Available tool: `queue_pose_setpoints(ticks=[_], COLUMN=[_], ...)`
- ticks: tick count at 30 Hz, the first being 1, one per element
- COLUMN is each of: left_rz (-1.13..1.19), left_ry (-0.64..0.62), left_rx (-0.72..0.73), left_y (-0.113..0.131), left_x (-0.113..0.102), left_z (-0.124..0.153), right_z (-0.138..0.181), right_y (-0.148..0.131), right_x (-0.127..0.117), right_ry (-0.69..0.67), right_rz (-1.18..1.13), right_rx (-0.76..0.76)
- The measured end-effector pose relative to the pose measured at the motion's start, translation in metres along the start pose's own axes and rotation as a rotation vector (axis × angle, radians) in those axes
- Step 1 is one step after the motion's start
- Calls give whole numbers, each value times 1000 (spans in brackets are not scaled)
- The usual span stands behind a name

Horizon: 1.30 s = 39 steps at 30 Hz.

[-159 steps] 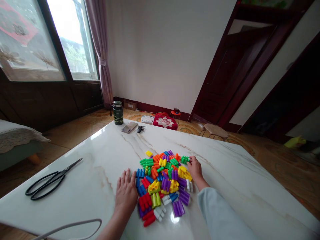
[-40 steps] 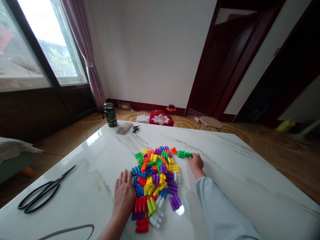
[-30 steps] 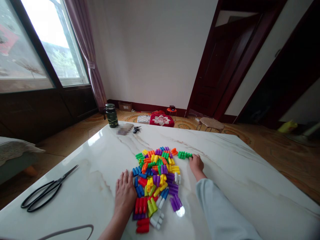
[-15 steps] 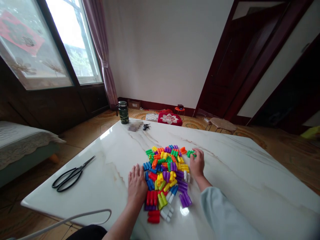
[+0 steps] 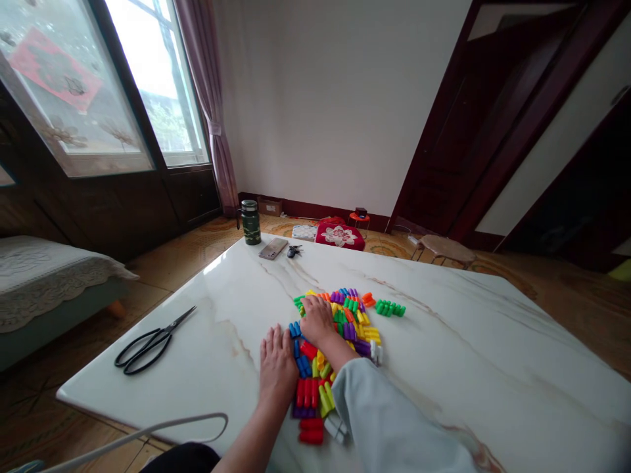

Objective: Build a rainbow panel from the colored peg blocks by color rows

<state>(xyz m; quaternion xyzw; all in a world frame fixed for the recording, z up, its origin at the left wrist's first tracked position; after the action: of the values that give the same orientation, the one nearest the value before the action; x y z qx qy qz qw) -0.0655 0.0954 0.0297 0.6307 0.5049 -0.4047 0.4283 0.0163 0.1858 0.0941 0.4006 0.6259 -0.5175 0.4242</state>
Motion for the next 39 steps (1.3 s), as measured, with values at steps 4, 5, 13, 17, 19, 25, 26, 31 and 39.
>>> queue_pose_setpoints(ticks=[4, 5, 13, 17, 19, 25, 26, 31, 39], left_rz=[-10, -15, -36, -11, -1, -9, -10, -8, -23], left_ry=[13, 15, 21, 31, 36, 3, 1, 4, -22], left_rx=[-3, -2, 15, 5, -2, 8, 10, -3, -3], left_y=[-1, -1, -1, -2, -2, -1, -1, -3, -1], left_x=[2, 3, 5, 6, 6, 2, 1, 2, 2], left_z=[0, 0, 1, 1, 1, 0, 0, 1, -1], right_z=[-25, -30, -42, -46, -49, -57, -57, -56, -44], right_y=[-3, -4, -19, -26, -27, -16, -13, 1, -11], right_x=[12, 13, 31, 38, 41, 40, 38, 31, 37], right_ry=[-118, -131, -250, -322, -353, -381, -379, -342, -263], right_rz=[54, 72, 250, 303, 316, 307, 297, 230, 92], right_rx=[56, 70, 93, 101, 90, 70, 71, 95, 70])
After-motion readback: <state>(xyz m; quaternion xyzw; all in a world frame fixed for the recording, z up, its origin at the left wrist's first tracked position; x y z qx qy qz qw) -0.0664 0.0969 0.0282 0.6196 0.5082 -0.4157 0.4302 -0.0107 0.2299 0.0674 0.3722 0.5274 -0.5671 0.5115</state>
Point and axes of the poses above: each hand's wrist, its own z-axis away from the middle knuckle, its own x-axis out of the palm, y = z × x, the point moved 10 cm from there along -z, towards the middle knuckle, and after that the axes turned 15 degrees about x, right-handed, at the moved point
